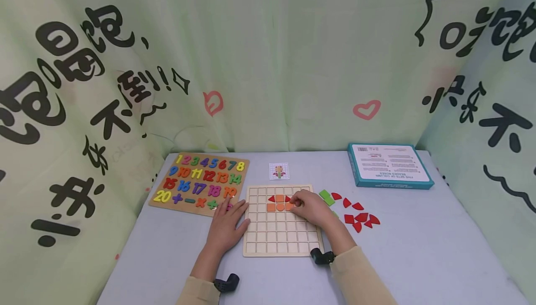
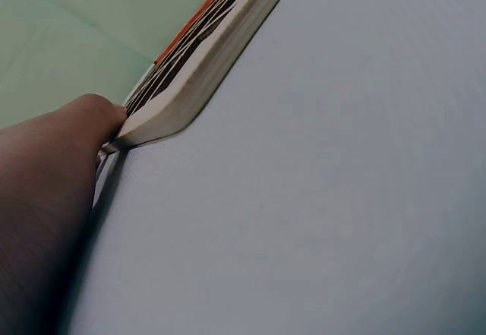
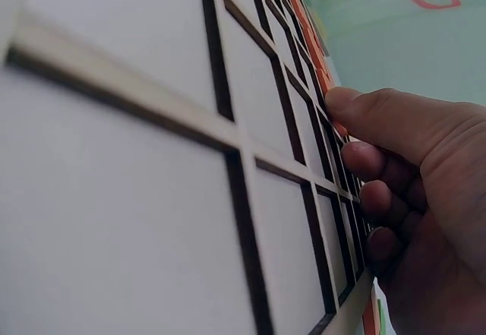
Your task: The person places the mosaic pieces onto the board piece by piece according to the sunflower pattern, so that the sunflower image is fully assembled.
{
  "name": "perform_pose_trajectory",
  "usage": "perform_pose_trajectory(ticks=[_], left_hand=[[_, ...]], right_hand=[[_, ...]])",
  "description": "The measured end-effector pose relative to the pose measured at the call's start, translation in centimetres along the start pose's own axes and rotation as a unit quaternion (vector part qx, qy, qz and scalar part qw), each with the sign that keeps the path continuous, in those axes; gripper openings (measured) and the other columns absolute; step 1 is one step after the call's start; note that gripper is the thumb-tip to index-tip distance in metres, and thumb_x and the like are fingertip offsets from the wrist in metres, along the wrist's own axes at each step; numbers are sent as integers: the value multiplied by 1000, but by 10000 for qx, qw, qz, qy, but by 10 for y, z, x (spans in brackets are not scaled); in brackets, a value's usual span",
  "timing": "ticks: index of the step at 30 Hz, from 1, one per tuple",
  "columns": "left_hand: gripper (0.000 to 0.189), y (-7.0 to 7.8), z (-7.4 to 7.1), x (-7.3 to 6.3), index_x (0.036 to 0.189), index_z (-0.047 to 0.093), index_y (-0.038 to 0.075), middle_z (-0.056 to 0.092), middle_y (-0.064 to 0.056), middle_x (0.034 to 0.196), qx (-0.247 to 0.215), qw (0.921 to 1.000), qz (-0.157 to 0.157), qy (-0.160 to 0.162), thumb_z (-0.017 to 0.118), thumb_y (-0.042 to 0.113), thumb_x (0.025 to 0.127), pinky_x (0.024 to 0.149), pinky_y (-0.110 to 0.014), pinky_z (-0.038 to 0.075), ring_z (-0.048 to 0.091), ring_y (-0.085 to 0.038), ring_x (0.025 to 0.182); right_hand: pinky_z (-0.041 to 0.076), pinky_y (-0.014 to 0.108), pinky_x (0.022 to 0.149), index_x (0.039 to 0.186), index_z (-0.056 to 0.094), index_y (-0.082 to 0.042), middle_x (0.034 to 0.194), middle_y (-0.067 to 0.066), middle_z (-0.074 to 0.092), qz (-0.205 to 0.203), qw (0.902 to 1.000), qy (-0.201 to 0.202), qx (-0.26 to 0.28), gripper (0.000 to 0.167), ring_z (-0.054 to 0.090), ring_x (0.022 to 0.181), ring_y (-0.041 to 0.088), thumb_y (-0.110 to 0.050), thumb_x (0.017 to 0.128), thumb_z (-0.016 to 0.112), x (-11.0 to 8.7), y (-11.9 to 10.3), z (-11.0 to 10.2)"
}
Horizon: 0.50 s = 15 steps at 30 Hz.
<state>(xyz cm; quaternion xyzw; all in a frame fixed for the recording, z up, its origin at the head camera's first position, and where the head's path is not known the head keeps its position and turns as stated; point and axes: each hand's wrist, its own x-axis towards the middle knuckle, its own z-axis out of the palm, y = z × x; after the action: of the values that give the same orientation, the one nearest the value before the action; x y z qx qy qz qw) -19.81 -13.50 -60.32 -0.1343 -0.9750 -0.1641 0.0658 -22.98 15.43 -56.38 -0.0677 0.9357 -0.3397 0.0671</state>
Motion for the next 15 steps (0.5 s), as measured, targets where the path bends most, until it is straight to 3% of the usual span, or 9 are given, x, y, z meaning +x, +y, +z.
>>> perform_pose_trajectory(ticks=[9,15], left_hand=[[55,0,-1,0,144,52,28,48,6,152,-11,10000,6,-13,57,50,95,125,-54,15,19,-30,153],[55,-1,0,1,144,52,28,49,6,152,55,10000,40,0,57,51,94,124,-54,16,20,-30,153]], right_hand=[[46,28,70,103,72,-20,86,-5,58,11,10000,24,-47,16,52,82,15,-26,88,74,-2,-3,-2],[49,27,71,113,70,-18,93,-1,61,205,9996,179,-84,25,54,85,16,-30,91,71,-6,2,-25]])
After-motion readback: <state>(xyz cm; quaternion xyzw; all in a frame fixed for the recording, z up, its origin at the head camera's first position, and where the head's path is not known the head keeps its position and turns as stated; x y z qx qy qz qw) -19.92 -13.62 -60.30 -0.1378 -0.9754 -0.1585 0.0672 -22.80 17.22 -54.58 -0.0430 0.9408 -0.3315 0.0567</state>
